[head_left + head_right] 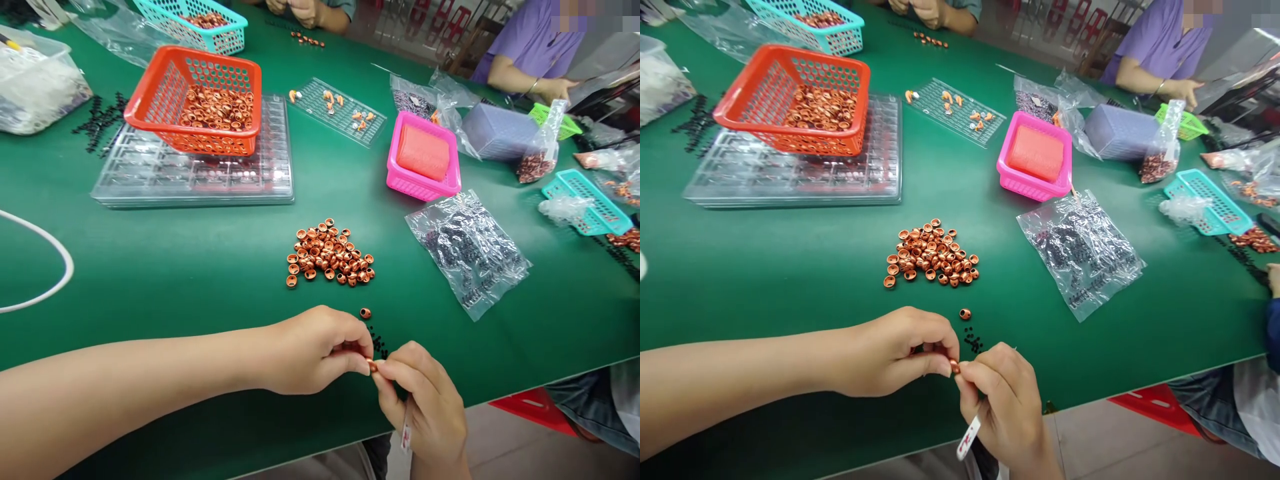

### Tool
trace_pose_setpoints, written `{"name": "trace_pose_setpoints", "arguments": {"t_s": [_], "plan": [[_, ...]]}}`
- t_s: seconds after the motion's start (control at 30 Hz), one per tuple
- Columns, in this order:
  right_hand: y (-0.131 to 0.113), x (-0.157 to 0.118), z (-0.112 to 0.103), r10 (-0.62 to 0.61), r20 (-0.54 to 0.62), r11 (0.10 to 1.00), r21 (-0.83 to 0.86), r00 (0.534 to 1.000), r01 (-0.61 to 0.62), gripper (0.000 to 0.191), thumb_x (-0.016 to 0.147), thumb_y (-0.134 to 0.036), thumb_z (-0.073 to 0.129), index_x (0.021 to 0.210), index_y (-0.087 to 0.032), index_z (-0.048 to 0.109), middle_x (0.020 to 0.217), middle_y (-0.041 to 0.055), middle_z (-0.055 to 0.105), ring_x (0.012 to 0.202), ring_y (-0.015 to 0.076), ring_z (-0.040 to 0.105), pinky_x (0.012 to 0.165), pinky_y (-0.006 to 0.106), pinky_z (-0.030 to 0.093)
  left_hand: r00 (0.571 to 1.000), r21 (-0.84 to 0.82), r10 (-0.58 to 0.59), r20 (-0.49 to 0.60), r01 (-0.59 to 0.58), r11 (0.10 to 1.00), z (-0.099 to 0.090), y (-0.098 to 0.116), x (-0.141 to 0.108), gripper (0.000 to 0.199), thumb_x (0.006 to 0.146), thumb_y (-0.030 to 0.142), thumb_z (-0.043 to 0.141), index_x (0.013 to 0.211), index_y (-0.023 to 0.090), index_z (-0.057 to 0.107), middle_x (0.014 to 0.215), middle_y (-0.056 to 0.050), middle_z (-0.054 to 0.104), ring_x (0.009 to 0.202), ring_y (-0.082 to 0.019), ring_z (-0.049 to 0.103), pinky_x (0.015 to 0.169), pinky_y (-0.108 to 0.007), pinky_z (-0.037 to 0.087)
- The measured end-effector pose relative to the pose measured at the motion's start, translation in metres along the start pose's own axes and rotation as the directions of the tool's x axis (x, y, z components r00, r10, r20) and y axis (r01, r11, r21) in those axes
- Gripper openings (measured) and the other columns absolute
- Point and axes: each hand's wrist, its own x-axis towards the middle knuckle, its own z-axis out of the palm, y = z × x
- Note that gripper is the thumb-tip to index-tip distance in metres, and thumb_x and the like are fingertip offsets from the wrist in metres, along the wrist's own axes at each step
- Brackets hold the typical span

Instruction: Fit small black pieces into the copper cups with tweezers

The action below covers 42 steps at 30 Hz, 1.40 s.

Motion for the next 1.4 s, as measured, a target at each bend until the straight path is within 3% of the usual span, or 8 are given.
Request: {"name": "trace_pose_setpoints", "arguments": {"t_s": [0.13,0.2,0.53,1.27,1.4], "plan": [[0.0011,-0.0005,0.0002,-0.017,-0.022,0.999,-0.04,1.0,0.016,0.029,0.083,-0.002,0.065,0.108,-0.018,0.062,0.086,0.0057,0.067,0.073,0.0145,0.059,0.063,0.029,0.049,0.968,-0.19,-0.236,0.08,0.248,0.95,0.0006,0.0005,0.0024,0.017,0.091,0.027,0.056,0.09,0.013,0.065,0.073,-0.001,0.061,0.06,-0.011,0.054,0.056,-0.02,0.043],[0.0021,-0.0005,0.0004,-0.026,-0.016,0.998,-0.066,1.0,0.024,0.03,0.084,-0.003,0.065,0.11,-0.017,0.062,0.088,0.0063,0.068,0.075,0.0147,0.06,0.064,0.03,0.05,0.949,-0.266,-0.295,0.116,0.315,0.911,0.001,0.0006,0.0038,0.016,0.091,0.027,0.055,0.089,0.014,0.063,0.072,0.0,0.06,0.059,-0.011,0.055,0.056,-0.02,0.044],[0.0015,0.0028,0.0033,-0.029,-0.018,0.987,-0.157,0.999,0.026,0.027,0.085,-0.006,0.067,0.11,-0.017,0.063,0.086,0.0057,0.068,0.074,0.0142,0.061,0.064,0.029,0.05,0.914,-0.326,-0.375,0.156,0.406,0.854,-0.003,0.0042,0.0083,0.019,0.093,0.028,0.051,0.083,0.014,0.059,0.072,0.0,0.059,0.056,-0.009,0.054,0.047,-0.015,0.041],[0.0037,0.0006,0.0043,-0.029,-0.01,0.983,-0.182,1.0,0.026,0.025,0.087,-0.012,0.066,0.111,-0.017,0.062,0.085,0.0057,0.069,0.073,0.0145,0.062,0.063,0.03,0.051,0.93,-0.307,-0.341,0.136,0.367,0.878,-0.0018,0.0047,0.0081,0.022,0.093,0.031,0.05,0.084,0.014,0.061,0.071,0.001,0.059,0.056,-0.009,0.055,0.047,-0.017,0.042],[0.0058,0.0004,0.0052,-0.034,0.018,0.978,-0.205,0.999,0.037,0.026,0.087,-0.012,0.065,0.111,-0.019,0.062,0.084,0.0047,0.068,0.071,0.0141,0.061,0.061,0.029,0.05,0.959,-0.147,-0.277,0.055,0.282,0.948,-0.0039,0.0035,0.0059,0.018,0.091,0.029,0.055,0.085,0.014,0.063,0.065,0.003,0.057,0.055,-0.009,0.053,0.048,-0.016,0.039]]}}
